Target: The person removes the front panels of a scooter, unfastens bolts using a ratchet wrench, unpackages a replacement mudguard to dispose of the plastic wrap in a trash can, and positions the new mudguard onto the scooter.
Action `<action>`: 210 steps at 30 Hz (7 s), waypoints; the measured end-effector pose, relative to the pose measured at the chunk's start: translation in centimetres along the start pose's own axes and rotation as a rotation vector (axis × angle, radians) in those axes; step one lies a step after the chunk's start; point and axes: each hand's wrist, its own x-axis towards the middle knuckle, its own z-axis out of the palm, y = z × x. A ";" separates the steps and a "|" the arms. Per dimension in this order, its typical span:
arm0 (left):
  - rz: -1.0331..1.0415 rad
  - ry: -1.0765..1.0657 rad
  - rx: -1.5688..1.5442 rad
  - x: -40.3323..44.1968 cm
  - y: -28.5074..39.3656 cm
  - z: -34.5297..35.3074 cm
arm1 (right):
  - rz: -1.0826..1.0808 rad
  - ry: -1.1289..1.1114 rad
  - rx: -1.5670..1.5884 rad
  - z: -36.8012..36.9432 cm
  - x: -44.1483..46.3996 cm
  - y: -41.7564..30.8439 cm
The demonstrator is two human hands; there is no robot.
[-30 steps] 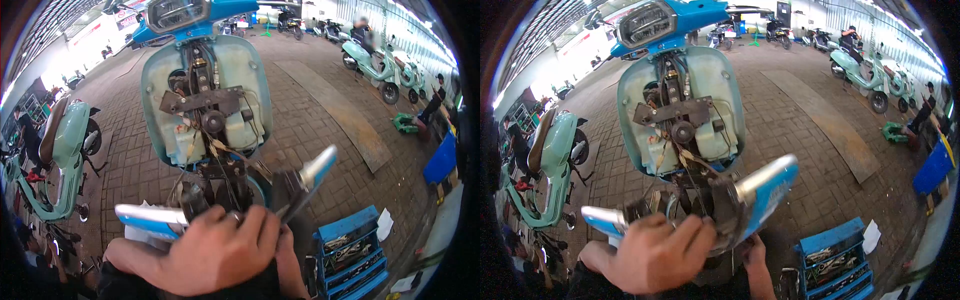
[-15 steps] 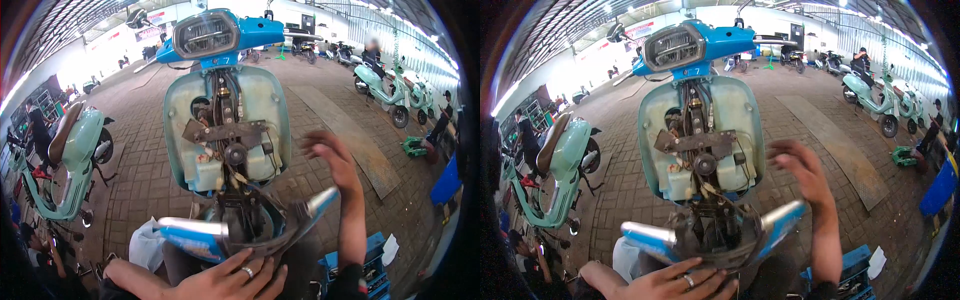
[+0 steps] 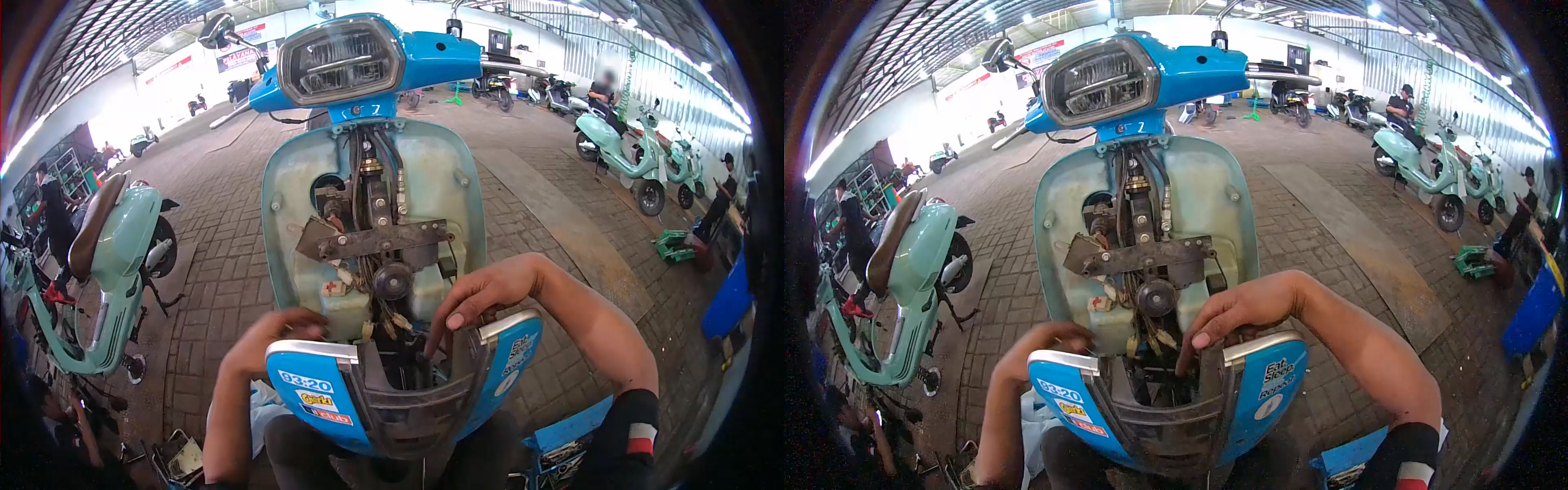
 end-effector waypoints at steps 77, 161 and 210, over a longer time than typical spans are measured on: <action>-0.215 -0.208 -0.804 0.6 0.1 5.6 | -0.042 0.658 0.831 4.7 10.9 9.8; 0.110 0.905 -0.352 -27.2 -5.8 8.5 | -0.690 1.675 0.422 27.5 2.6 14.4; 1.052 0.093 -0.233 -7.8 37.1 15.2 | 0.519 2.049 -1.981 33.1 -13.6 -2.1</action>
